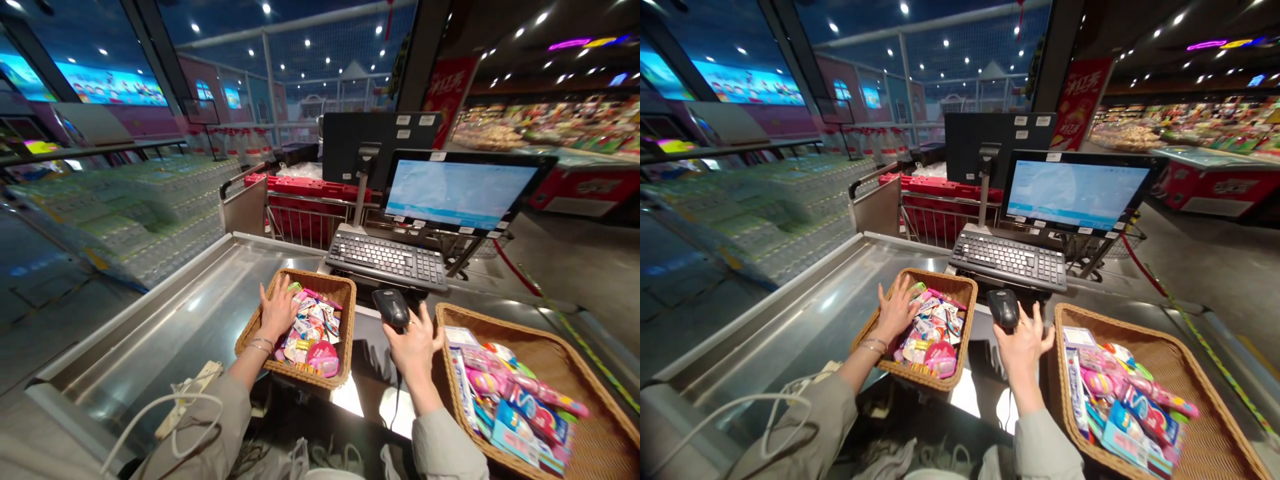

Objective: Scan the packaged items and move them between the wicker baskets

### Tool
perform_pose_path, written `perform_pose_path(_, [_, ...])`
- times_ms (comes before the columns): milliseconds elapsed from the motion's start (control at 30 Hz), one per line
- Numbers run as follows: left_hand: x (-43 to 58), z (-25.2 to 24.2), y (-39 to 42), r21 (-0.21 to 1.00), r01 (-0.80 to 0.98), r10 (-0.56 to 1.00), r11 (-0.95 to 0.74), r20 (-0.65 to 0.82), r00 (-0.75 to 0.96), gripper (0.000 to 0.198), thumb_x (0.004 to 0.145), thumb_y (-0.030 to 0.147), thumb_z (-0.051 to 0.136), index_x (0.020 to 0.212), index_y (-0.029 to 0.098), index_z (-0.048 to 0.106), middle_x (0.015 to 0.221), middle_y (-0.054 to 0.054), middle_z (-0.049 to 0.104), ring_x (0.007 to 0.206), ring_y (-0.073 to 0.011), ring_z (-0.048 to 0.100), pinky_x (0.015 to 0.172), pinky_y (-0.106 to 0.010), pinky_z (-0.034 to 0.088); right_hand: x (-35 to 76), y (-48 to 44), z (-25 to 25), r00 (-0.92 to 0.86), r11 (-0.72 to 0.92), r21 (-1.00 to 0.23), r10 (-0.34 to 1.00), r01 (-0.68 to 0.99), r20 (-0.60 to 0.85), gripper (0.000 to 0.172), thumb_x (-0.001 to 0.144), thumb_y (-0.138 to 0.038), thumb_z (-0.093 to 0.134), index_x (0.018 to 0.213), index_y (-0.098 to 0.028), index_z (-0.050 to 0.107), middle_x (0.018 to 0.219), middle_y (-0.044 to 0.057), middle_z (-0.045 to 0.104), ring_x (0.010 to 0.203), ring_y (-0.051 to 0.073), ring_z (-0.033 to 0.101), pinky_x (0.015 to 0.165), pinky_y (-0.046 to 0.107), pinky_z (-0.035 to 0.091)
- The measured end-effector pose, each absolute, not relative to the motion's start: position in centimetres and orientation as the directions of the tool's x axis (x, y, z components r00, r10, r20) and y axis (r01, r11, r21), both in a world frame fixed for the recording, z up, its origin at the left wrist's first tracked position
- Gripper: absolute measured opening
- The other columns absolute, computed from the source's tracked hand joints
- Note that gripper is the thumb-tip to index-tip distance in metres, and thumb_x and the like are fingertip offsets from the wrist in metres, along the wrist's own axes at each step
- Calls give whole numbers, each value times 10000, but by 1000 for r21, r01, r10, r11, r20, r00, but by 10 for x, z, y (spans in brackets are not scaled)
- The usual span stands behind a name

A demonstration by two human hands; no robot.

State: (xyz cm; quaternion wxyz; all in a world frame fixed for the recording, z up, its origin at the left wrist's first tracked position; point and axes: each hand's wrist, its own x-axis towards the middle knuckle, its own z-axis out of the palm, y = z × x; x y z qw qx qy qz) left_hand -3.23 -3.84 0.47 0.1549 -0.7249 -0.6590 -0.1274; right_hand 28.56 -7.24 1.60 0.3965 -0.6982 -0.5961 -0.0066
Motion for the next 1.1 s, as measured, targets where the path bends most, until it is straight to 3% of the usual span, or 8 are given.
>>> perform_pose_path(400, [-72, -4, -39, -104, 993, 972, -63, 221, 85, 367, 904, 476, 478, 1058, 239, 712, 1559, -108, 353, 1487, -359, 147, 1123, -707, -61, 284, -74, 22, 267, 49, -535, 826, 844, 497, 396, 804, -512, 461, 906, -222, 709, 1162, 97, 700, 1356, 313, 359, 1093, 622, 80])
perform_pose_path(767, [-78, -8, -40, -148, 983, 989, -112, 81, 125, 446, 842, 550, 554, 1050, 196, 730, 1518, -162, 407, 1476, -390, 162, 1088, -716, -127, 291, -71, 18, 264, 46, -538, 834, 841, 485, 429, 805, -530, 452, 943, -213, 706, 1180, 87, 693, 1372, 304, 341, 1103, 609, 55])
perform_pose_path(967, [-80, -4, -38, -106, 985, 990, -138, -12, 137, 386, 821, 517, 591, 993, 204, 738, 1490, -153, 455, 1464, -420, 178, 1052, -762, -108, 287, -72, 22, 262, 54, -537, 830, 842, 493, 376, 793, -498, 477, 907, -217, 700, 1147, 94, 704, 1365, 309, 349, 1098, 613, 71])
perform_pose_path(1100, [-76, 2, -37, -55, 987, 987, -149, -64, 146, 314, 781, 519, 629, 841, 233, 743, 1471, -118, 489, 1465, -404, 187, 1041, -756, -142, 286, -73, 22, 256, 57, -541, 836, 839, 485, 386, 790, -510, 465, 875, -216, 699, 1136, 102, 706, 1351, 323, 354, 1085, 625, 74])
